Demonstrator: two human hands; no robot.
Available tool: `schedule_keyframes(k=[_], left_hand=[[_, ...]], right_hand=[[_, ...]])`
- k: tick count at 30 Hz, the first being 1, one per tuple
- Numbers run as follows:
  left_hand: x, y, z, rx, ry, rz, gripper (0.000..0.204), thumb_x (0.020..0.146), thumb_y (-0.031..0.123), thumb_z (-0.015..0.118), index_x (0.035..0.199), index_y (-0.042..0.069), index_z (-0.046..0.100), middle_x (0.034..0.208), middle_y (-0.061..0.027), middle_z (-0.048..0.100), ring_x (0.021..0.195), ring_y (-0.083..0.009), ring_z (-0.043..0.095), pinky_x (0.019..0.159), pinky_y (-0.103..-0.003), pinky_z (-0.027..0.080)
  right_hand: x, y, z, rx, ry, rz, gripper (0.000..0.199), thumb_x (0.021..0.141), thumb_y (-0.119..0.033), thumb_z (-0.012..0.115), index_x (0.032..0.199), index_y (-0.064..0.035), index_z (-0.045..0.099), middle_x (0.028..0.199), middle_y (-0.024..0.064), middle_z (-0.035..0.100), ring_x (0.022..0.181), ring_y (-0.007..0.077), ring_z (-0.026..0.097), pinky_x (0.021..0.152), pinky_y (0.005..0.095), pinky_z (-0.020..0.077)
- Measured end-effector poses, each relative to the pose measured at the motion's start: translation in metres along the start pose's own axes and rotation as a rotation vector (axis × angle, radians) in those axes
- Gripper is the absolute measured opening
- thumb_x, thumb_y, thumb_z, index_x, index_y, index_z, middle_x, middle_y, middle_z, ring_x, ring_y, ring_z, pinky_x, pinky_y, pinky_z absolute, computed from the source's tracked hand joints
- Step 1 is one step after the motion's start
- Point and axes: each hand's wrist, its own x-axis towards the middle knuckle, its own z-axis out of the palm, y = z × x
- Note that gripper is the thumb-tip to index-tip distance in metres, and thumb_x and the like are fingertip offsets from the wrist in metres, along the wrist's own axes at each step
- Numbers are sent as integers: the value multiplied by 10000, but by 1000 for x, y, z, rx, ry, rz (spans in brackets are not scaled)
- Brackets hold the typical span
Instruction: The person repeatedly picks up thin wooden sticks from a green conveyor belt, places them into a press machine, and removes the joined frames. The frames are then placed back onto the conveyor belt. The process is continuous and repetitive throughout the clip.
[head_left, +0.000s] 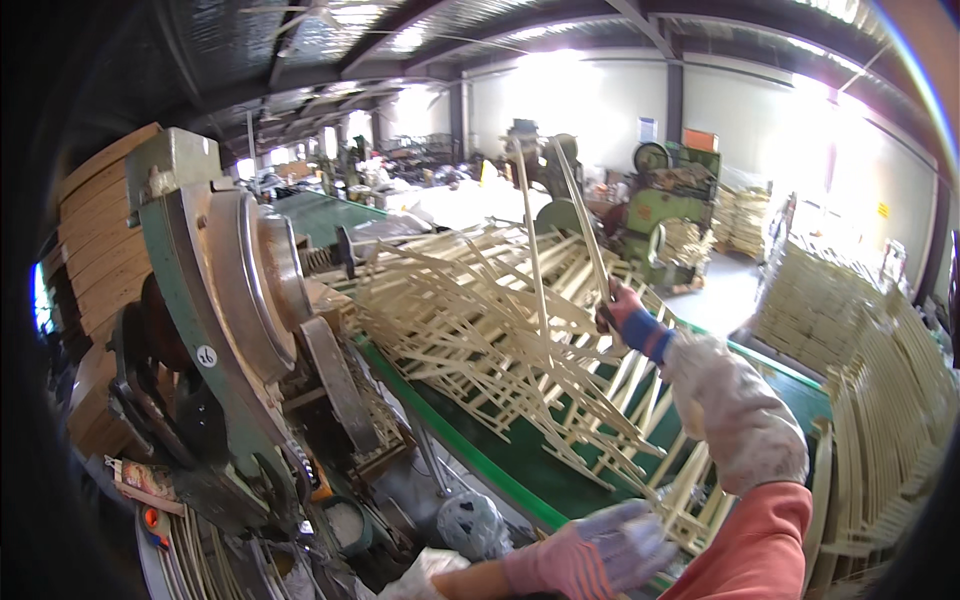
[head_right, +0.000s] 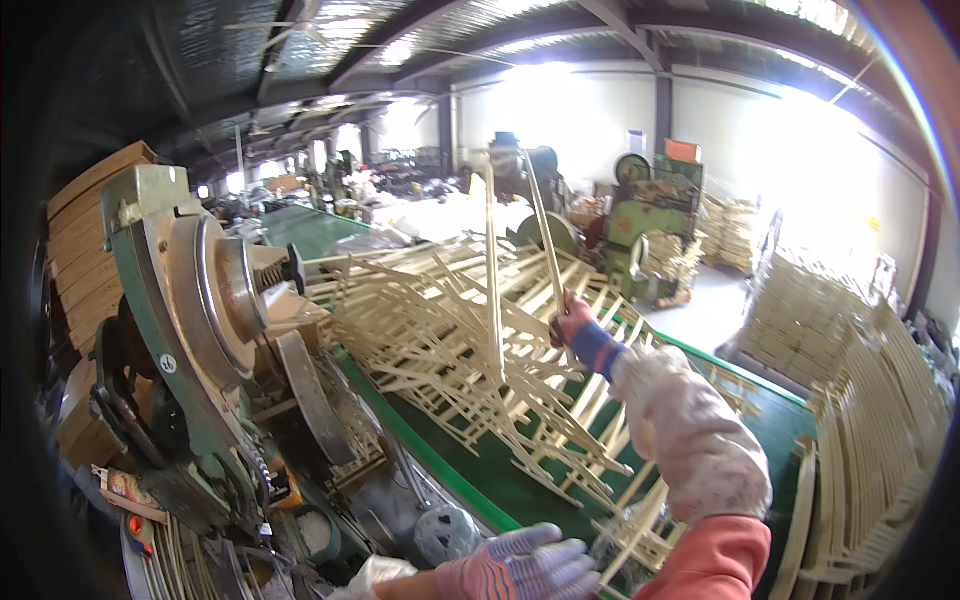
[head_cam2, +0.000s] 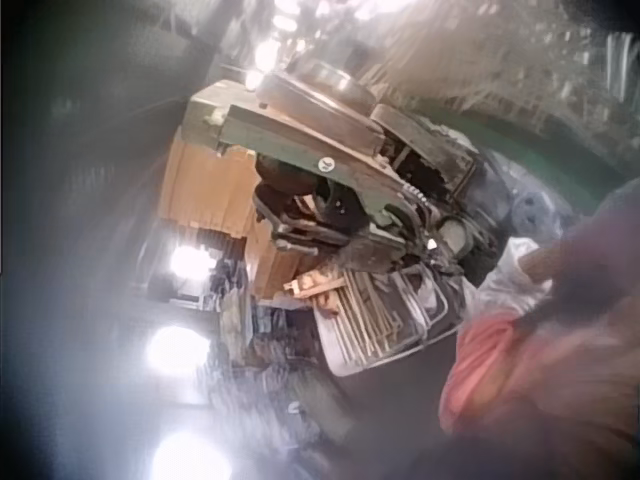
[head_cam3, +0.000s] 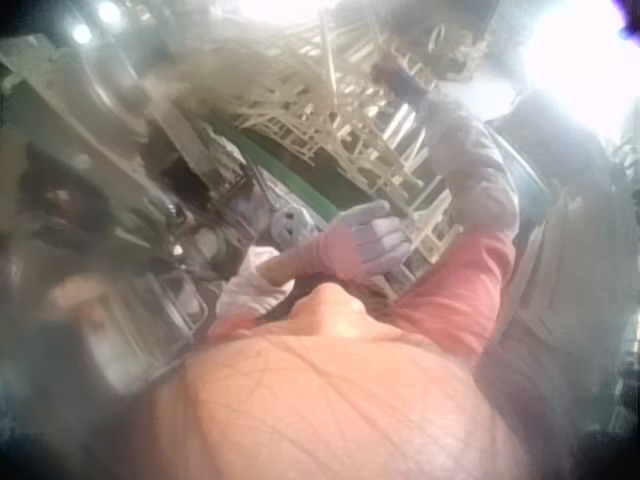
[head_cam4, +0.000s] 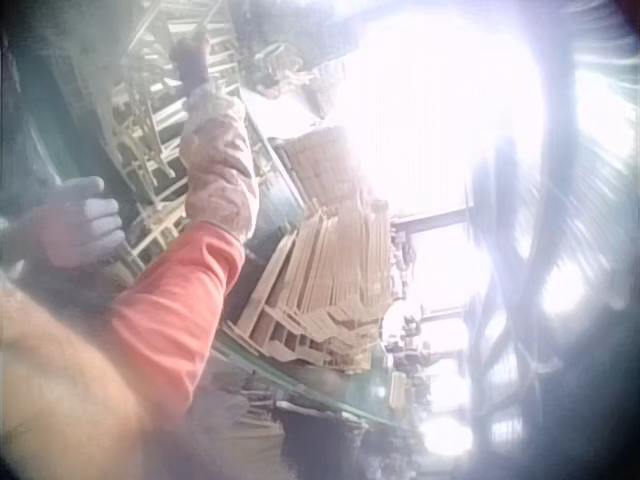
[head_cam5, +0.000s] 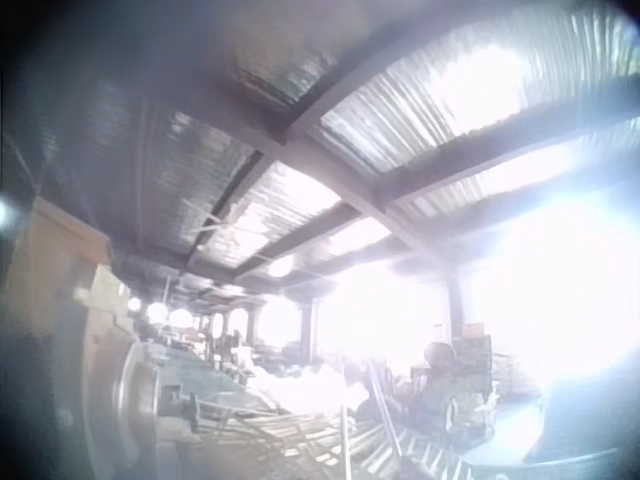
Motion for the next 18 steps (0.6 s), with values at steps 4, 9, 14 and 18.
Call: schedule_keyframes(k=[4, 9, 14, 18], left_hand=[[-86, -15, 20, 146, -71, -458, 281, 737, 211, 557, 977, 81, 621, 796, -51, 576, 841, -223, 567, 956, -477, 414], [-178, 44, 29, 212, -252, -968, 155, 734, 186, 584, 850, 83, 575, 705, -64, 530, 777, -239, 529, 851, -435, 407], [-184, 87, 35, 168, -190, -1083, 161, 666, 160, 637, 692, 86, 496, 649, -104, 444, 679, -302, 440, 677, -423, 375], [-166, 57, 37, 204, -9, -977, 134, 732, 129, 607, 677, 88, 491, 645, -69, 440, 628, -271, 433, 629, -407, 371]], right_hand=[[196, 31, 26, -345, 111, 197, 80, 746, -32, 574, 807, -65, 614, 637, 88, 606, 528, 206, 598, 481, 359, 485], [366, 102, 79, -1720, -274, 33, 178, 722, -234, 679, 886, -179, 720, 872, 55, 695, 798, 197, 668, 661, 338, 527], [381, 118, 122, -1604, -164, -74, 199, 746, -234, 645, 916, -140, 690, 920, 84, 672, 835, 231, 656, 688, 381, 531], [321, 77, 140, -1508, -116, -272, 203, 767, -250, 617, 912, -117, 667, 906, 103, 656, 829, 247, 646, 689, 394, 528]])
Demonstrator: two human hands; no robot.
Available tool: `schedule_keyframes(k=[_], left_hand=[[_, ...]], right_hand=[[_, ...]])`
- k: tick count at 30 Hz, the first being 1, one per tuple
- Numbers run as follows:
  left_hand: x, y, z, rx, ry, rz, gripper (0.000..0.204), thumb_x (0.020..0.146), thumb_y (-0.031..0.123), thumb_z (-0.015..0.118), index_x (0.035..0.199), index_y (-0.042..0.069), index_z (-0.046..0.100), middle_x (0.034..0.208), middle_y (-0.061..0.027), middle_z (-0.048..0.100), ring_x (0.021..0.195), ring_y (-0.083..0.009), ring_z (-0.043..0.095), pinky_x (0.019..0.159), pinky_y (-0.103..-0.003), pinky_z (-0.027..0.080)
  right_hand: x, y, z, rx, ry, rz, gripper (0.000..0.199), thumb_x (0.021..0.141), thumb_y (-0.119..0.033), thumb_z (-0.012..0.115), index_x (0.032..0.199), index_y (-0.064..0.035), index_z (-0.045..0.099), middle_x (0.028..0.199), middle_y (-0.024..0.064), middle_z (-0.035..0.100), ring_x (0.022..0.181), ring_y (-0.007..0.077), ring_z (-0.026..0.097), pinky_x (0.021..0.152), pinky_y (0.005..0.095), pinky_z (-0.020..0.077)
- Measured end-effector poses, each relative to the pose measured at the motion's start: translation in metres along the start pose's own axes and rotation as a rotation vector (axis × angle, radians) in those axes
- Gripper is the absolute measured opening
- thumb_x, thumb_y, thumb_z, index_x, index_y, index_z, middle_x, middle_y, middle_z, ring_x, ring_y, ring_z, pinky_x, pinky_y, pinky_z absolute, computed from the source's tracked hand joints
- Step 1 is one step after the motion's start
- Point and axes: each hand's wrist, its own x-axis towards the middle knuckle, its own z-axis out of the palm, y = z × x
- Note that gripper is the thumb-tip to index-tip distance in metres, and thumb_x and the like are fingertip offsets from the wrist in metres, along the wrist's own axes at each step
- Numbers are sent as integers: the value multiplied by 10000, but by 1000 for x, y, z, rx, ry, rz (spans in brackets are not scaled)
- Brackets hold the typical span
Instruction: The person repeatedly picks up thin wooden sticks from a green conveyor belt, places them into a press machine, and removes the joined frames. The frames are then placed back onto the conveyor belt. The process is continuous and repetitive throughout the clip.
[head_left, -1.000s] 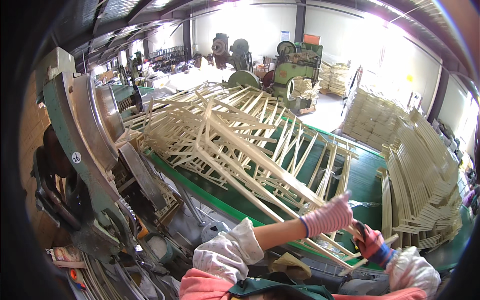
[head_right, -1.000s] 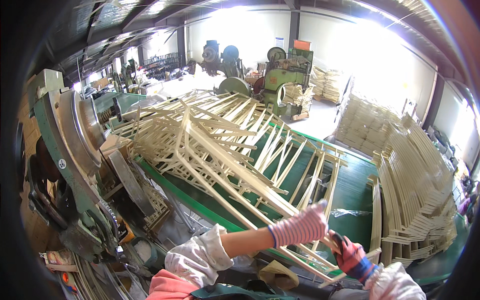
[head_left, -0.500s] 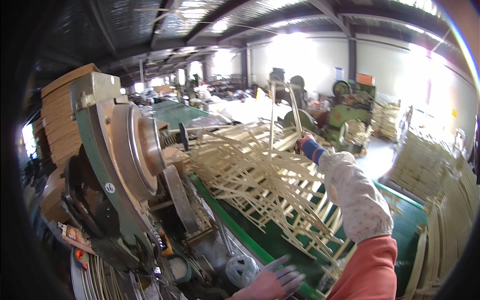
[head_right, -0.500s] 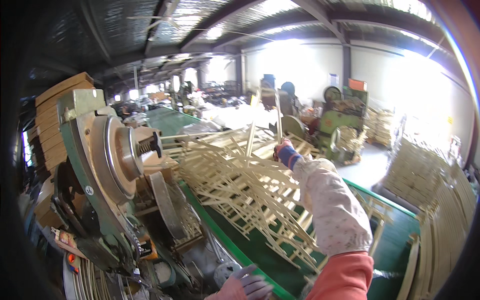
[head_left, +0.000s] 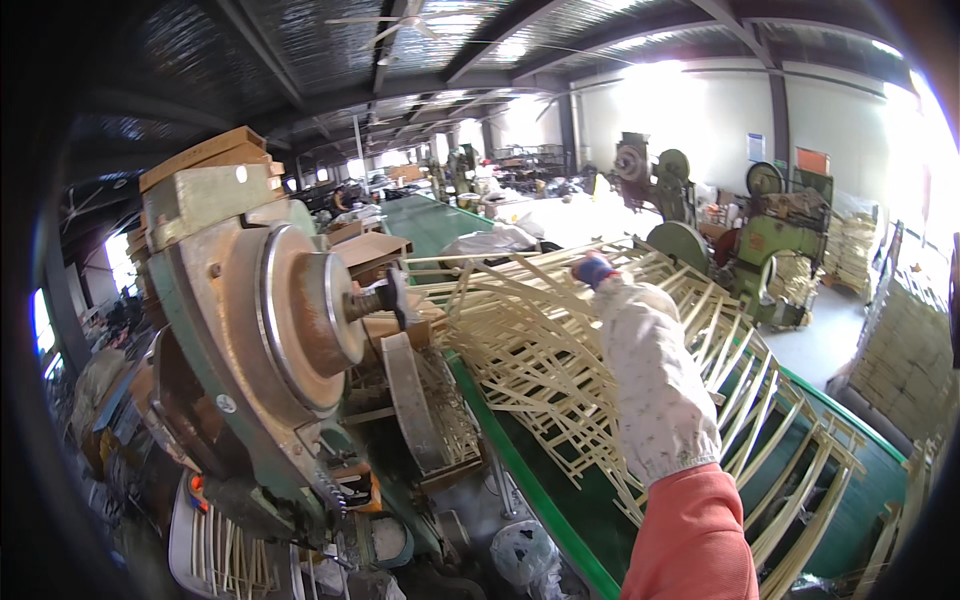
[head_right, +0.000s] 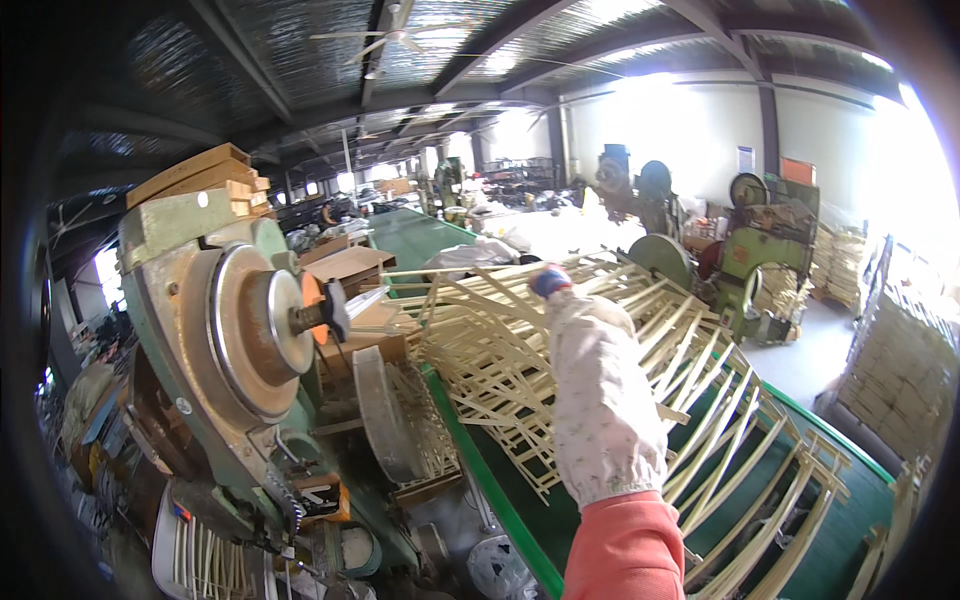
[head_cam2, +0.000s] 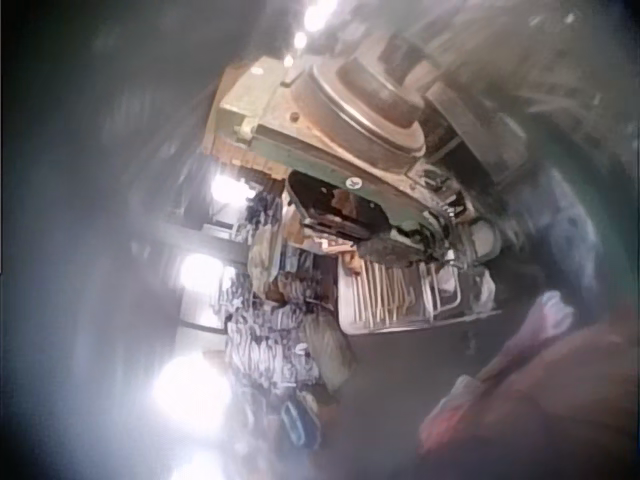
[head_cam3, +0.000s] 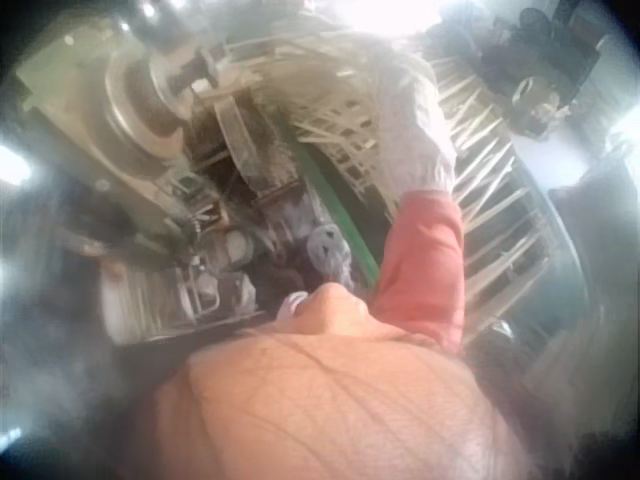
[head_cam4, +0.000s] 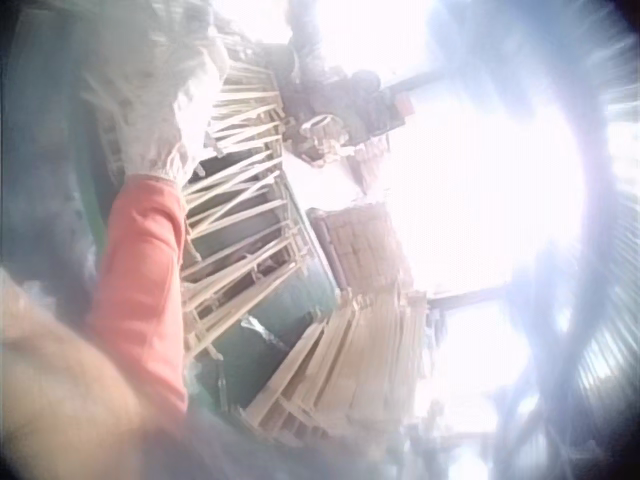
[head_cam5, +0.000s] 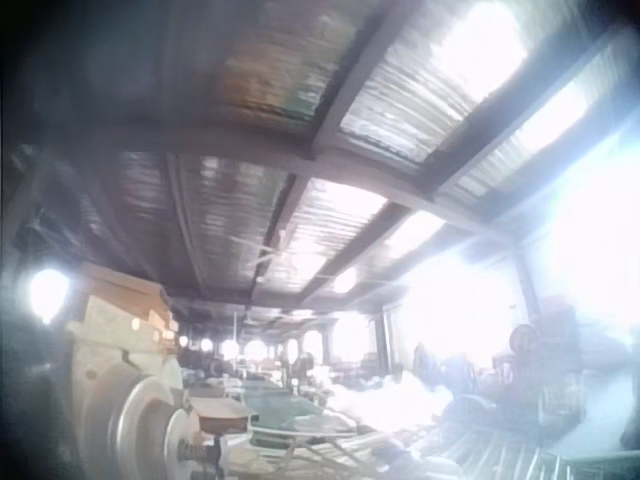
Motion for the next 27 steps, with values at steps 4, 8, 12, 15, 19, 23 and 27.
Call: schedule_keyframes(k=[4, 8, 12, 15, 19, 23, 27], left_hand=[[28, -22, 19, 91, -234, 210, 147, 696, 167, 612, 799, 62, 606, 675, -74, 552, 688, -235, 566, 796, -442, 462], [16, -30, 51, -131, -416, 108, 118, 739, 157, 659, 826, 79, 644, 682, -66, 596, 672, -246, 589, 817, -425, 472], [-1, -28, 86, -419, -427, 46, 123, 766, 194, 663, 841, 96, 657, 734, -53, 630, 700, -244, 597, 871, -407, 448], [0, -20, 118, -506, -506, 8, 123, 767, 177, 664, 844, 81, 661, 739, -77, 631, 706, -268, 597, 747, -399, 466], [9, 1, 166, -774, -871, -517, 408, 882, 353, 596, 1079, -3, 607, 934, -99, 661, 843, -162, 622, 748, -284, 486], [20, 45, 190, -1324, -1056, -827, 400, 905, 342, 569, 1135, 15, 574, 928, -79, 638, 744, -121, 620, 647, -241, 514], [43, 75, 177, -1432, -982, -789, 345, 903, 242, 587, 1157, 11, 550, 900, -63, 649, 759, -112, 623, 702, -257, 524]], right_hand=[[-96, -28, -54, 97, 237, -255, 217, 789, -266, 589, 908, -94, 645, 892, 122, 639, 823, 262, 636, 691, 407, 524], [-266, -16, -105, 189, 290, -597, 239, 810, -282, 561, 904, -72, 623, 879, 140, 623, 817, 277, 626, 693, 420, 521], [-489, 26, -142, 177, -266, -519, 240, 801, -292, 545, 835, -57, 582, 818, 163, 590, 787, 305, 613, 697, 421, 513], [-624, 51, -146, 58, -950, 81, 328, 743, -353, 613, 858, -46, 610, 828, 138, 604, 831, 323, 610, 732, 424, 496], [-744, 7, -132, 16, -652, 369, 523, 694, -461, 645, 941, -2, 613, 1011, 170, 575, 1011, 341, 506, 870, 456, 404], [-795, -51, -113, 8, -469, 209, 492, 681, -342, 660, 1050, -30, 566, 1033, 155, 558, 1007, 327, 510, 878, 411, 409], [-795, -52, -120, 92, -465, 560, 204, 688, -135, 634, 861, -61, 553, 769, 107, 575, 739, 274, 594, 640, 383, 481]])
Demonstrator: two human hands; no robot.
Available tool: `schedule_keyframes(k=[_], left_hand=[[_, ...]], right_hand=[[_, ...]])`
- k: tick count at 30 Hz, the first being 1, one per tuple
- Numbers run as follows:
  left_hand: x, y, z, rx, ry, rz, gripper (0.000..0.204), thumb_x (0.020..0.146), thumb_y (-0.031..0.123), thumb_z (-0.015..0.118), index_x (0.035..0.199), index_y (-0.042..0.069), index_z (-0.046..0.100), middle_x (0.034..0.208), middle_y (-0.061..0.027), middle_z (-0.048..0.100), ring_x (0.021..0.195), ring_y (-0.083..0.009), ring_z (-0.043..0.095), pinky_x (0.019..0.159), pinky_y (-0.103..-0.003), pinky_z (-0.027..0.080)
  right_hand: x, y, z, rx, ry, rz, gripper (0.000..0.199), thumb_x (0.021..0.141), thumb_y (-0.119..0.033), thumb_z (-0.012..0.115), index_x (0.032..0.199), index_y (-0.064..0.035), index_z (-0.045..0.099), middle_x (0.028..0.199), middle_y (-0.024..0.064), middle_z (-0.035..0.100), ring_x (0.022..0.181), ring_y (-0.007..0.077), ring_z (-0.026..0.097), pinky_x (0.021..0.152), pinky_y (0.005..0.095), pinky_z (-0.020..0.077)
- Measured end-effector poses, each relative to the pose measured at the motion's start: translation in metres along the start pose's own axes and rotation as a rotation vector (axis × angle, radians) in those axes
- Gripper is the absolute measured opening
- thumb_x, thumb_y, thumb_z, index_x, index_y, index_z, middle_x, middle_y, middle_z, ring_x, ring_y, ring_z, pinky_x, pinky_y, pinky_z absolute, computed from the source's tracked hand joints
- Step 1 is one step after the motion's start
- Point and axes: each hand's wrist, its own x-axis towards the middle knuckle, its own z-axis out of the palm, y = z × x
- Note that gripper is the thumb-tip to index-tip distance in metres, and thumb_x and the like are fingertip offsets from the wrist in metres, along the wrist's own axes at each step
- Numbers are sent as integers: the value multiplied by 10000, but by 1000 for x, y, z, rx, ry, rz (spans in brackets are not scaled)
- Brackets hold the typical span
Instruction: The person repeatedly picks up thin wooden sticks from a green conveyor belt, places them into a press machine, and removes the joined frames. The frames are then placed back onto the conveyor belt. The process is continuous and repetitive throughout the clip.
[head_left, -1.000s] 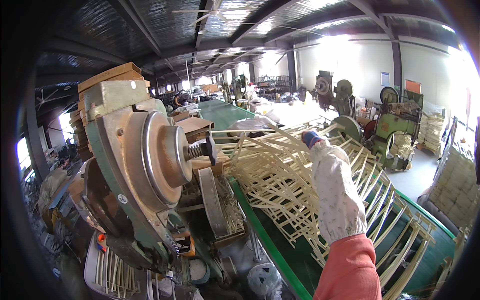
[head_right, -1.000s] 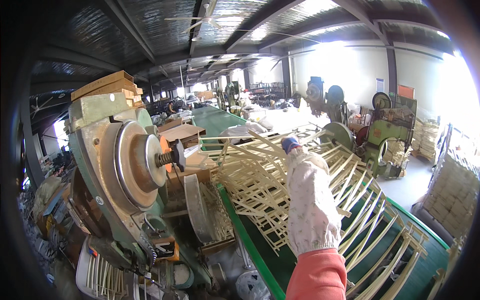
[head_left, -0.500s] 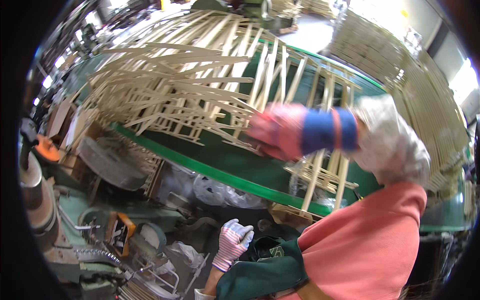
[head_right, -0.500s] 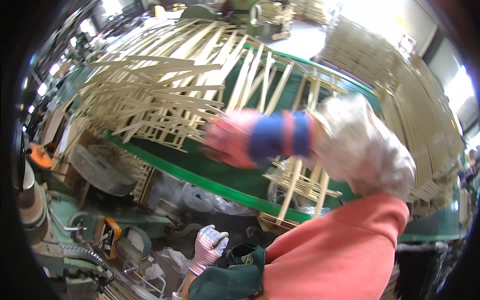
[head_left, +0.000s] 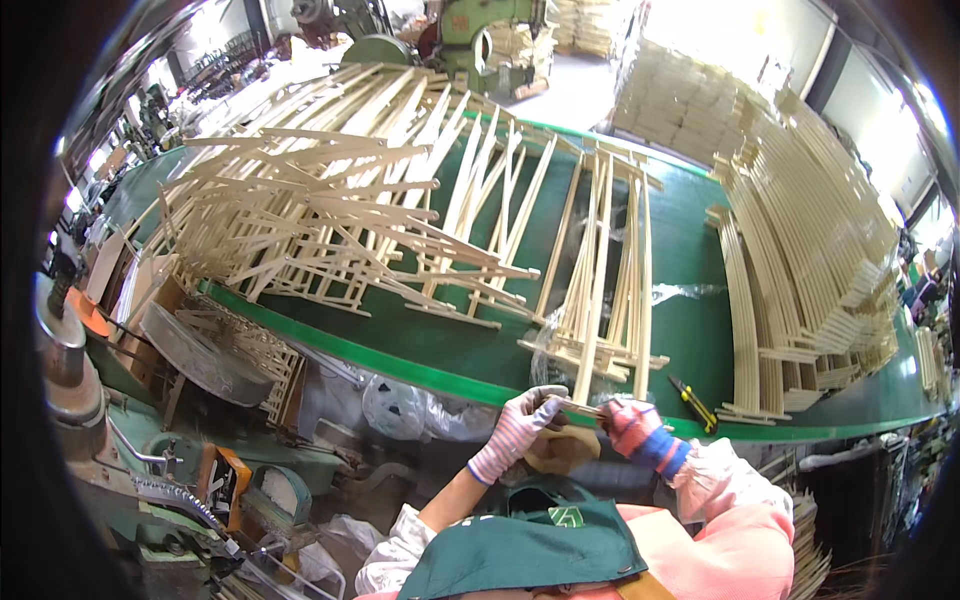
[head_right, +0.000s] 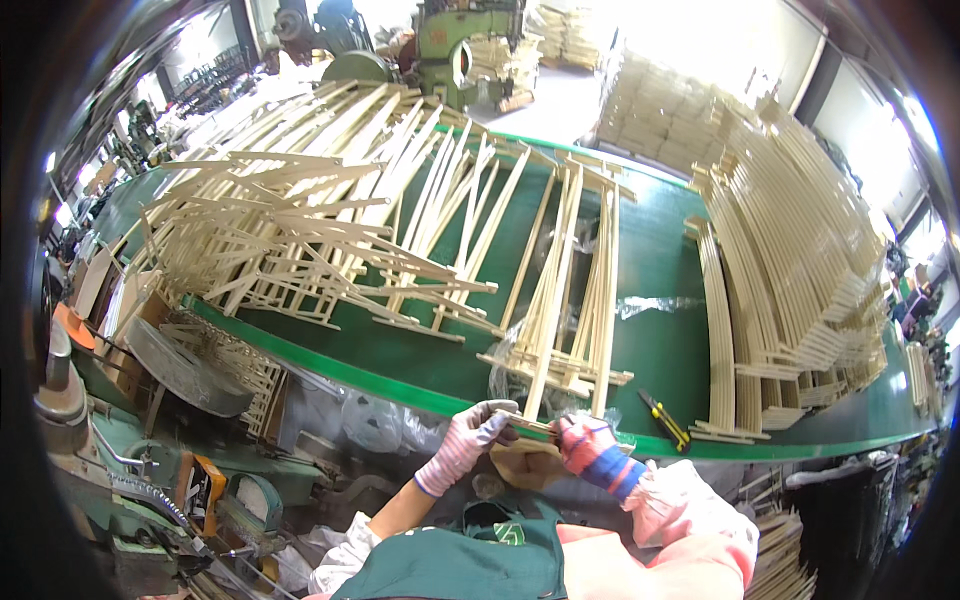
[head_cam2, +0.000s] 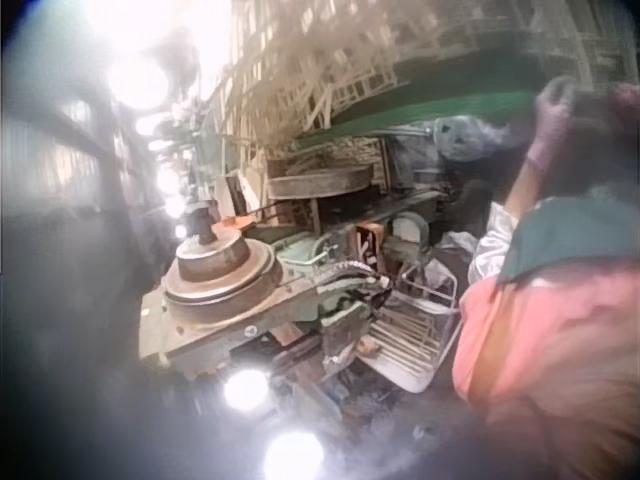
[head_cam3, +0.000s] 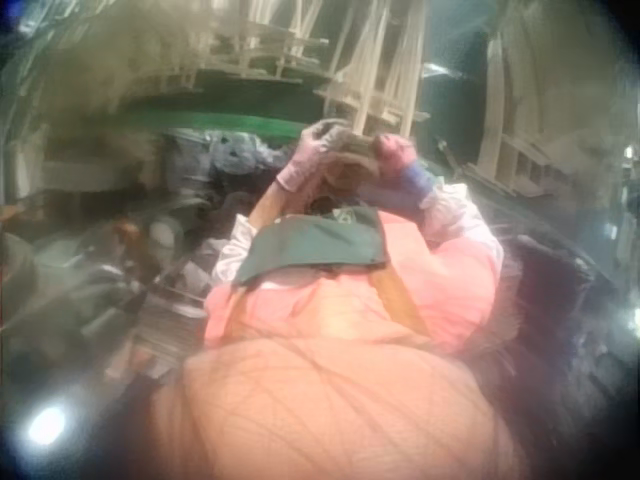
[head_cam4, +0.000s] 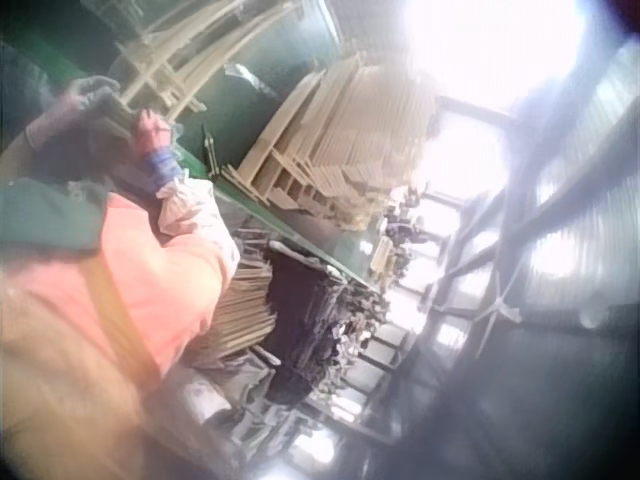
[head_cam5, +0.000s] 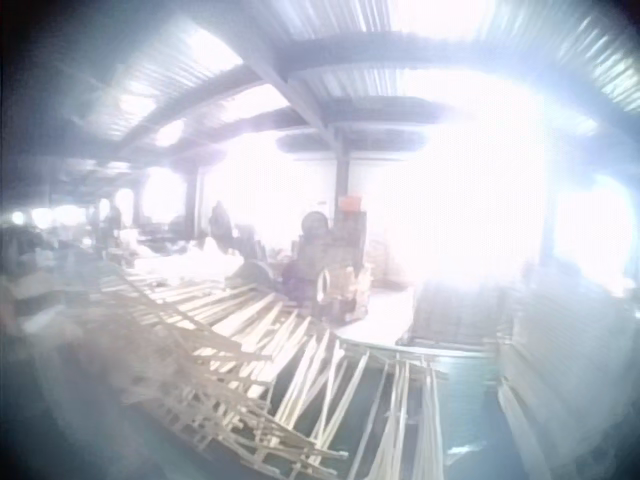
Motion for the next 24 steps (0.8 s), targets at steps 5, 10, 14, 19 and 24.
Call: schedule_keyframes(k=[5, 10, 14, 19, 24], left_hand=[[-3, 24, 14, -94, -51, 274, 330, 902, 181, 583, 1174, 0, 541, 1037, -69, 620, 922, -126, 593, 844, -261, 478], [-7, 17, 23, 135, -142, 322, 301, 890, 74, 575, 1177, -9, 538, 1050, -47, 616, 974, -108, 567, 881, -246, 445], [-10, 32, 31, 950, 167, 709, 400, 824, 163, 625, 1184, 19, 526, 1081, -132, 603, 1031, -284, 568, 915, -383, 433], [-19, 62, 80, 1213, 470, 1212, 625, 810, 327, 578, 1318, 24, 376, 1348, -166, 407, 1258, -334, 374, 1046, -456, 264], [-53, 67, 78, 1272, 831, 1243, 814, 849, 474, 523, 1413, -1, 179, 1431, -251, 246, 1337, -393, 248, 1081, -557, 77]], right_hand=[[22, 70, -134, 811, 621, -77, 179, 767, -240, 626, 729, -95, 530, 634, 40, 501, 563, 190, 510, 488, 338, 405], [22, 188, -331, -280, 1285, 265, 221, 707, -168, 697, 884, -49, 637, 739, 106, 653, 628, 277, 612, 622, 366, 482], [-63, 230, -444, -420, 1269, 82, 186, 822, -148, 617, 997, -91, 637, 800, 70, 668, 688, 152, 630, 635, 290, 489], [-127, 208, -517, -265, 1322, 93, 195, 847, -162, 604, 1021, -75, 620, 809, 37, 634, 708, 133, 592, 643, 272, 476], [-114, 127, -486, -329, 1252, -27, 194, 819, -154, 609, 995, -74, 598, 829, 49, 608, 737, 166, 579, 654, 301, 468]])
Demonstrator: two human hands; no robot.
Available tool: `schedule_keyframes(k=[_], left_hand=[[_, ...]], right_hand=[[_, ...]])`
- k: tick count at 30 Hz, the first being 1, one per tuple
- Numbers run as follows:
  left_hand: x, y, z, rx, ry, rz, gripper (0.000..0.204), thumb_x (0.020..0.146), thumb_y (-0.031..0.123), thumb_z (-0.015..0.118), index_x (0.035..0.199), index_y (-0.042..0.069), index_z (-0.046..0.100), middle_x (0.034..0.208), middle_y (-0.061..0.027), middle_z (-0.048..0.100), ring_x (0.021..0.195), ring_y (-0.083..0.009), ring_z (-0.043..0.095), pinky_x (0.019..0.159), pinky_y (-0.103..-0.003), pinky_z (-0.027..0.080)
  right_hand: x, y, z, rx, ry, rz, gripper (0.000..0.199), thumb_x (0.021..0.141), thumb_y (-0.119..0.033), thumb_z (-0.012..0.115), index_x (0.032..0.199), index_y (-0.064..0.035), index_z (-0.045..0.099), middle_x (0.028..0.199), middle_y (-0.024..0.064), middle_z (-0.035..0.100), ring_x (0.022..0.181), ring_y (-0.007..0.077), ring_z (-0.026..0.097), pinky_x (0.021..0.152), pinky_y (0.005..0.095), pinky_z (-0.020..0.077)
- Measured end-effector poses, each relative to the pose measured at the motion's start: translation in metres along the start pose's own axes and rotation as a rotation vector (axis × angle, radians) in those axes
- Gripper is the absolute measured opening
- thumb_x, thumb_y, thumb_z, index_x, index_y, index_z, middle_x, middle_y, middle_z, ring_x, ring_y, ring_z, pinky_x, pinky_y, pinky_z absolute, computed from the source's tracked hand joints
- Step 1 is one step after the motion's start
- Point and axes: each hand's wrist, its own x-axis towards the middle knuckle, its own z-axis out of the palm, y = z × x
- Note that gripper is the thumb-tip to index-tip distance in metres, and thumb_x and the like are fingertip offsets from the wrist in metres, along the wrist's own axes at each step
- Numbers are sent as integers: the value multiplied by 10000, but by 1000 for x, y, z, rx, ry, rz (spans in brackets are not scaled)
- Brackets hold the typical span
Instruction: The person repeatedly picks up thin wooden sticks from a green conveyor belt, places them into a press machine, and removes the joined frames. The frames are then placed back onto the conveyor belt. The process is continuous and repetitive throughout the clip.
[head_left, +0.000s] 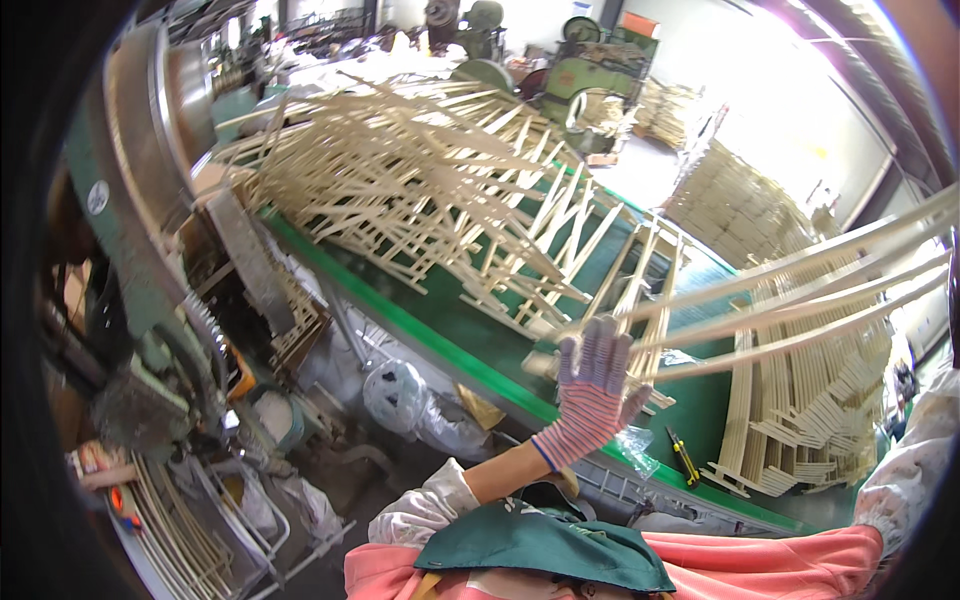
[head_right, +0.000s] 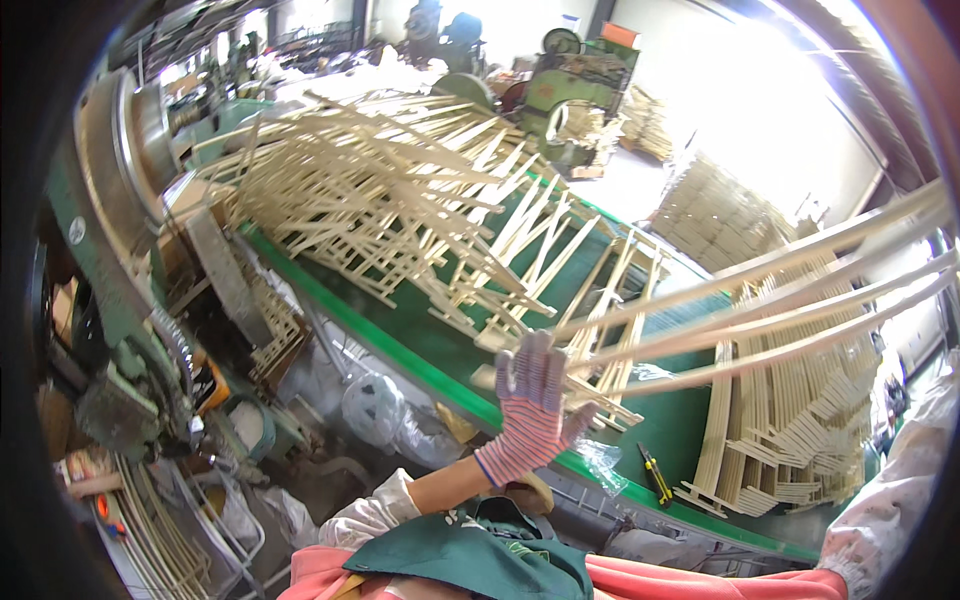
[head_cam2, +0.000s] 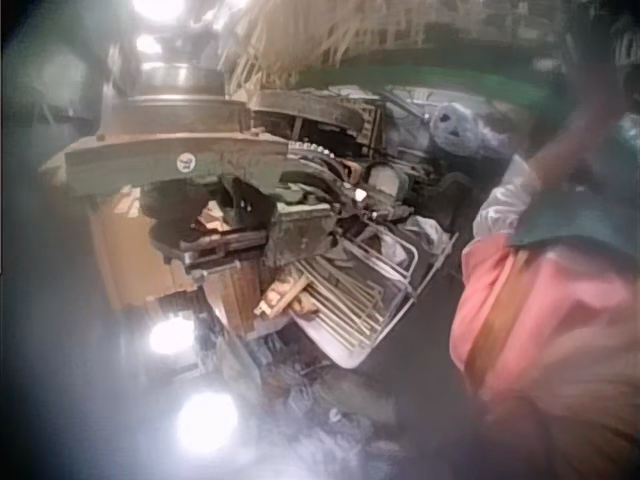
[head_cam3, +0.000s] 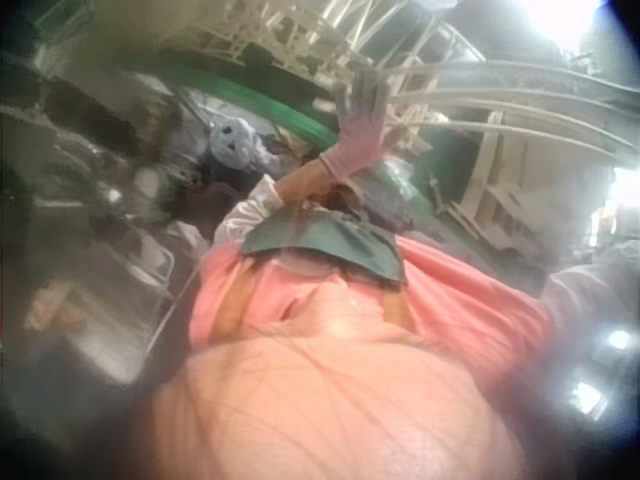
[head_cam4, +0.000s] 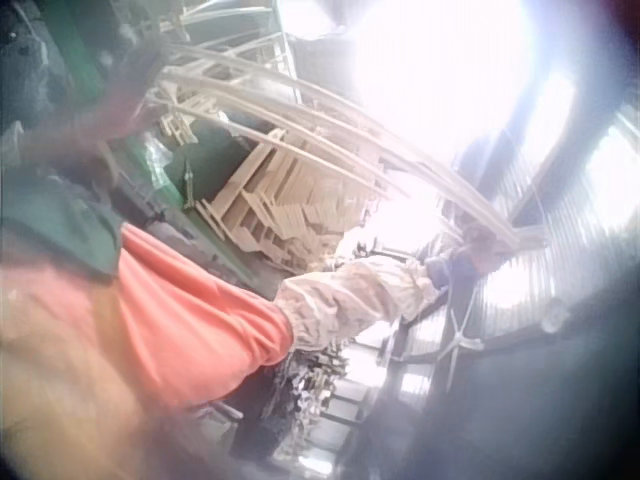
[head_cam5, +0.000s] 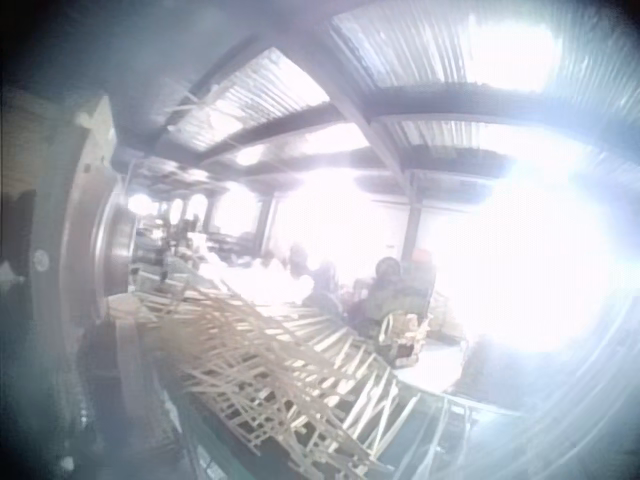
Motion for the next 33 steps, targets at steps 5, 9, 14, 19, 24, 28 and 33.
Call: schedule_keyframes(k=[5, 9, 14, 19, 24, 28, 33], left_hand=[[-61, -67, -76, -28, 62, -139, 804, 877, 525, 444, 1435, 30, 144, 1429, -237, 257, 1343, -388, 236, 1090, -531, 84], [-105, -106, -135, -777, 94, -710, 712, 889, 596, 389, 1327, 35, 407, 1323, -157, 458, 1224, -255, 444, 1058, -405, 292], [-128, -115, -203, -1350, -73, -1027, 821, 846, 716, 281, 1189, 20, 548, 1016, -97, 641, 906, -182, 594, 865, -344, 433], [-177, -105, -246, -1339, 94, -1520, 542, 854, 546, 524, 1157, 98, 537, 972, -5, 614, 797, -120, 585, 674, -273, 481], [-228, -102, -246, -1548, 400, -1347, 384, 864, 295, 614, 1169, 76, 534, 1021, -20, 614, 911, -146, 616, 779, -270, 511], [-244, -98, -231, -1441, 602, -1533, 263, 881, 165, 599, 1117, 50, 583, 992, -45, 635, 890, -191, 632, 772, -357, 540], [-243, -97, -241, -1279, 759, -1641, 190, 880, 60, 563, 1066, 22, 570, 1022, -125, 631, 932, -285, 625, 800, -438, 537]], right_hand=[[-33, -142, 50, 211, -163, -346, 197, 792, -147, 615, 969, -72, 575, 849, 61, 581, 767, 199, 565, 665, 330, 460], [-94, -309, 119, 634, -414, -781, 202, 770, -141, 620, 948, -71, 557, 865, 71, 560, 790, 226, 553, 674, 353, 454], [-248, -514, 189, 1127, -497, -1660, 293, 693, -274, 569, 945, -124, 564, 958, 88, 564, 901, 257, 555, 805, 445, 422], [-356, -584, 219, 1350, -378, -1921, 373, 711, -299, 525, 1051, -156, 581, 1169, 63, 518, 1123, 278, 471, 952, 514, 366], [-382, -592, 208, 1374, -517, -1449, 429, 697, -203, 557, 1122, -186, 607, 1219, 73, 512, 1134, 283, 480, 927, 442, 422], [-397, -587, 188, 1218, -713, -1023, 407, 705, -183, 593, 1106, -123, 621, 1222, 114, 495, 1138, 316, 477, 901, 466, 433], [-420, -586, 175, 1174, -1497, -270, 558, 714, 42, 446, 1266, -40, 443, 1295, 210, 441, 1138, 336, 496, 849, 390, 460]])
